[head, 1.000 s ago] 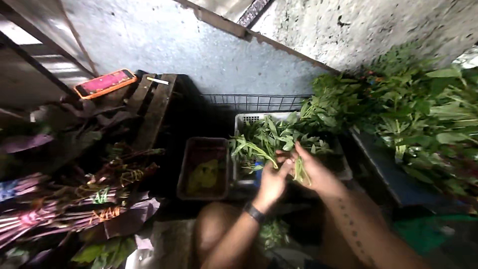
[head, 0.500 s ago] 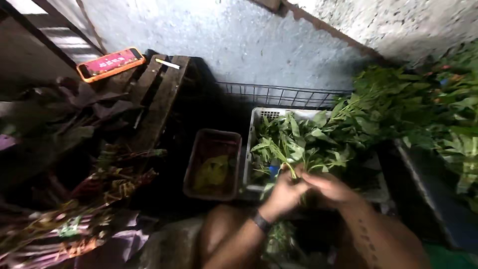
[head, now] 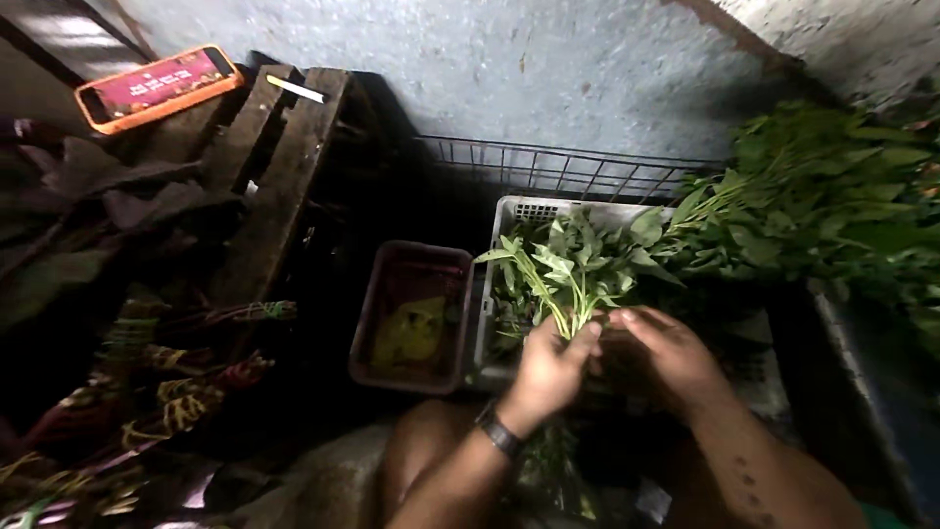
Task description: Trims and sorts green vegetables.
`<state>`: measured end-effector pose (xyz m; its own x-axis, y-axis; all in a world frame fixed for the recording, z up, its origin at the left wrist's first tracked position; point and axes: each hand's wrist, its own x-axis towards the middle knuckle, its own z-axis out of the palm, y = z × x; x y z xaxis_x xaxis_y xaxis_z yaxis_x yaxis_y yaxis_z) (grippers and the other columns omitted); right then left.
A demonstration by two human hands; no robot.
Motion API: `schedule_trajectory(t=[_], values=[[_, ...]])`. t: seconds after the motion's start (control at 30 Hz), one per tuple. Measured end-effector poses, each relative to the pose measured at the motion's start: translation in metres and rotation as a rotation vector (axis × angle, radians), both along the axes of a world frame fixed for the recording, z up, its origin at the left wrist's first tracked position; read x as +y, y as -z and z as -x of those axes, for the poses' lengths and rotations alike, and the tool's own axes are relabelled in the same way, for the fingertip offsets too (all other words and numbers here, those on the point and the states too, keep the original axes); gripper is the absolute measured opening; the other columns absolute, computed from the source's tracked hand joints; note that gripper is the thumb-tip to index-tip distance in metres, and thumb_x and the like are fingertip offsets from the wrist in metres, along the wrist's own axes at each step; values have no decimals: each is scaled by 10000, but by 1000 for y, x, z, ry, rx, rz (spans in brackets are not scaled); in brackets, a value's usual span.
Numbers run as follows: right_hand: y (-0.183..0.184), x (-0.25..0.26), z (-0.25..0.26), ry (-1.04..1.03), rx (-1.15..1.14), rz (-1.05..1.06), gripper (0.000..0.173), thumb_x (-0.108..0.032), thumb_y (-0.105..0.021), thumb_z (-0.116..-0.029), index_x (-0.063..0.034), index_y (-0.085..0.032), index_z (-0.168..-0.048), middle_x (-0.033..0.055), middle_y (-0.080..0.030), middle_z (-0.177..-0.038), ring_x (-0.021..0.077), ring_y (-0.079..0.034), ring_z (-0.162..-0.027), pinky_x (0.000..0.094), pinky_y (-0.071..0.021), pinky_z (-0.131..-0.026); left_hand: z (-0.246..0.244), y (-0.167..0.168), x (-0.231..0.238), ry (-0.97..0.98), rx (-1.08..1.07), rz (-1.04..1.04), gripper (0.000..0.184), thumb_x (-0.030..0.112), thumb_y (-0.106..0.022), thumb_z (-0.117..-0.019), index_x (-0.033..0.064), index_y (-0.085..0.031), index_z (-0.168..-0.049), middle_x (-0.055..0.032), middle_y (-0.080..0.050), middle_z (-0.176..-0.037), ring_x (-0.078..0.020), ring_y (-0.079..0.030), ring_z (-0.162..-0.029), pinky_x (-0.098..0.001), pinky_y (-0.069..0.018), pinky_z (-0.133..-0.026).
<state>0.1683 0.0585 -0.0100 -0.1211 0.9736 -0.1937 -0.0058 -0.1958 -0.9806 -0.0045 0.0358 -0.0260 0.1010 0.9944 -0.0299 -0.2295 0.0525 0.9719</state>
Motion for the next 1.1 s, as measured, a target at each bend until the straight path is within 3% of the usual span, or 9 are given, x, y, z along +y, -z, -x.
schedule_trajectory(t=[0.13,0.23,0.4,0.53,0.67,0.83,0.93,1.03,1.1], values=[[-1,-10,-3,-72,-24,-89,267,-136,-541,-1028,4,-651,-1228,41,-725,-1116,118,-706,-988,283,-600,-902,-4,2,-9,7,19,-14,202,129,-580,-1043,-38,-629,-1145,-44,-677,-743,-145,-666,-597,-313,-607,-573],[3,-17,3,-10,-24,-104,177,-36,-638,-949,-7,-714,-1106,25,-742,-1040,85,-698,-948,253,-590,-877,-7,3,-15,24,42,-33,202,140,-594,-1038,-28,-645,-1138,-28,-671,-744,-130,-659,-611,-306,-599,-586],[-4,-25,0,-60,-76,-68,111,-45,-636,-966,-14,-710,-1043,12,-727,-916,89,-693,-793,254,-607,-756,-7,2,-18,48,0,-30,347,107,-659,-996,-24,-623,-1316,-69,-722,-882,-130,-659,-619,-293,-593,-565],[-1,-23,-8,29,-324,-377,143,-106,-628,-986,-15,-688,-1078,21,-715,-981,56,-686,-812,221,-604,-742,-4,-2,-18,48,-19,6,319,85,-680,-973,-36,-621,-1263,-72,-720,-865,-149,-670,-608,-311,-607,-564],[-2,-21,-11,155,-359,-406,168,-127,-596,-1008,0,-661,-1097,25,-702,-961,62,-686,-789,228,-609,-732,-5,1,-17,34,19,47,315,119,-687,-972,-22,-623,-1247,-59,-701,-782,-156,-674,-601,-322,-610,-569],[0,-17,-23,241,-722,-424,309,-314,-626,-1002,-26,-722,-941,95,-681,-987,109,-644,-856,279,-549,-763,-6,-3,-16,33,-15,57,331,115,-699,-968,-13,-632,-1266,-50,-690,-761,-144,-660,-580,-306,-599,-545],[-2,-20,-15,249,-626,-537,275,-288,-675,-975,-24,-704,-1049,91,-665,-1038,67,-632,-863,202,-547,-732,-6,1,-15,40,28,34,328,125,-728,-949,-1,-652,-1242,-52,-711,-819,-133,-667,-616,-298,-599,-570],[-6,-20,-4,124,-549,-579,355,-311,-659,-982,-30,-711,-1194,124,-650,-1155,109,-636,-953,246,-561,-792,-9,6,-16,49,150,-40,260,172,-753,-933,27,-703,-1143,-26,-733,-849,-99,-681,-654,-287,-603,-614],[-7,-17,1,43,-532,-509,294,-321,-689,-965,-58,-743,-1086,94,-665,-1123,89,-641,-936,235,-563,-787,-11,9,-18,57,220,-69,237,211,-764,-926,31,-712,-1072,-15,-728,-824,-87,-678,-657,-293,-601,-633]])
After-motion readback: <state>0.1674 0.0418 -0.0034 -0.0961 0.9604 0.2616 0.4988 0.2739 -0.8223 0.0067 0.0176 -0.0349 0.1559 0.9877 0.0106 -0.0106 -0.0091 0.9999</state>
